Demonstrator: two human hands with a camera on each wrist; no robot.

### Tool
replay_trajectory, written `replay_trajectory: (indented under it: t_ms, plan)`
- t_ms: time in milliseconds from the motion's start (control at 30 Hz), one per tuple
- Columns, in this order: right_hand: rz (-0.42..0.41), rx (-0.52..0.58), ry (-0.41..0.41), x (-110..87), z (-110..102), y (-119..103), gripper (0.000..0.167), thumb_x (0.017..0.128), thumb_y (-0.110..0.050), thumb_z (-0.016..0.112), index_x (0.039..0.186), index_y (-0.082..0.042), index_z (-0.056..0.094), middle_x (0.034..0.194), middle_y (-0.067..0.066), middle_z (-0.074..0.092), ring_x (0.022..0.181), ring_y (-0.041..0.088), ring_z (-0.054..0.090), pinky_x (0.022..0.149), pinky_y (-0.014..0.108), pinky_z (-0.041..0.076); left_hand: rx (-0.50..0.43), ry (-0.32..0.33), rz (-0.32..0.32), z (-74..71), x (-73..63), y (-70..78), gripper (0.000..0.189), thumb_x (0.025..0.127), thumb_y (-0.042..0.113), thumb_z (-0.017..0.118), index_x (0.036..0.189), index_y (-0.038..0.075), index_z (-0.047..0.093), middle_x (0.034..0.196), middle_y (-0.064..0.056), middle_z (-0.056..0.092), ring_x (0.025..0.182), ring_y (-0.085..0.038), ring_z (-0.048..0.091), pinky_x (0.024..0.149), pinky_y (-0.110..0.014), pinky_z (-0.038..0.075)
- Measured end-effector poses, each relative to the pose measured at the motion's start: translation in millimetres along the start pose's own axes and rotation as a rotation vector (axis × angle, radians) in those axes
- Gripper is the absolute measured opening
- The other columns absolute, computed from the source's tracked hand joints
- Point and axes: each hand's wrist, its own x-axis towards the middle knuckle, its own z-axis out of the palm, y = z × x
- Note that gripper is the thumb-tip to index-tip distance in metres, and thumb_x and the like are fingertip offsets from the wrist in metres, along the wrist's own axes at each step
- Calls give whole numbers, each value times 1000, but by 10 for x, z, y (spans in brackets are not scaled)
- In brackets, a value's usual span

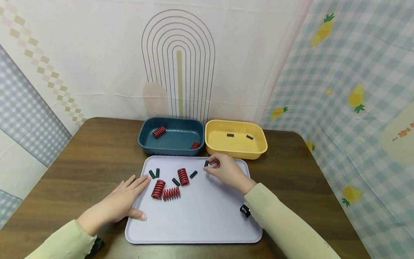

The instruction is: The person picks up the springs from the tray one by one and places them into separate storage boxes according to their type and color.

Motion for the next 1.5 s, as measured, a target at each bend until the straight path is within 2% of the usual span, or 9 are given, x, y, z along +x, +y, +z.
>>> replay_trajectory:
  t_ms: [200, 500, 700, 867, 1200, 1500]
  plan:
    - [37, -12, 37, -16, -181, 39, 29, 84, -35, 75, 102, -14, 65, 90, -2, 64, 82, 15, 59, 72, 30, 52, -8, -19, -8, 2, 2, 9, 113, 63, 59, 79, 151, 6, 32, 157, -13, 25, 141, -47, 17, 106, -68, 16]
    - [-7, -14, 158, -3, -476, 139, 32, 85, -35, 75, 104, -12, 62, 93, 2, 64, 83, 17, 60, 72, 35, 51, 13, 0, 5, -7, 1, -1, 113, 63, 58, 79, 151, 6, 32, 157, -13, 26, 140, -48, 18, 106, -68, 18]
    - [34, -37, 237, -18, -551, 259, 40, 87, -41, 72, 109, -10, 60, 104, 4, 62, 94, 20, 58, 83, 38, 48, 16, -2, 15, -13, 4, -6, 112, 64, 58, 78, 151, 5, 31, 157, -13, 24, 140, -48, 18, 106, -68, 17]
    - [60, -43, 283, -15, -596, 312, 45, 89, -46, 67, 113, -9, 58, 106, 7, 60, 100, 25, 56, 90, 44, 46, 7, 0, 8, -30, 4, -2, 113, 64, 58, 79, 151, 6, 31, 157, -13, 24, 140, -47, 17, 106, -68, 17]
    - [136, -55, 329, 36, -652, 527, 52, 93, -49, 59, 120, -4, 58, 110, 10, 60, 105, 29, 54, 90, 48, 45, 7, -8, 10, -18, -4, 1, 112, 64, 58, 78, 151, 5, 31, 157, -13, 25, 140, -47, 17, 107, -67, 17]
    - [172, -82, 301, 78, -649, 598, 50, 94, -46, 59, 119, -4, 56, 112, 12, 58, 108, 31, 53, 91, 49, 45, 12, -8, 0, -11, 5, -9, 112, 63, 60, 78, 151, 6, 32, 157, -12, 25, 141, -47, 17, 107, -67, 16]
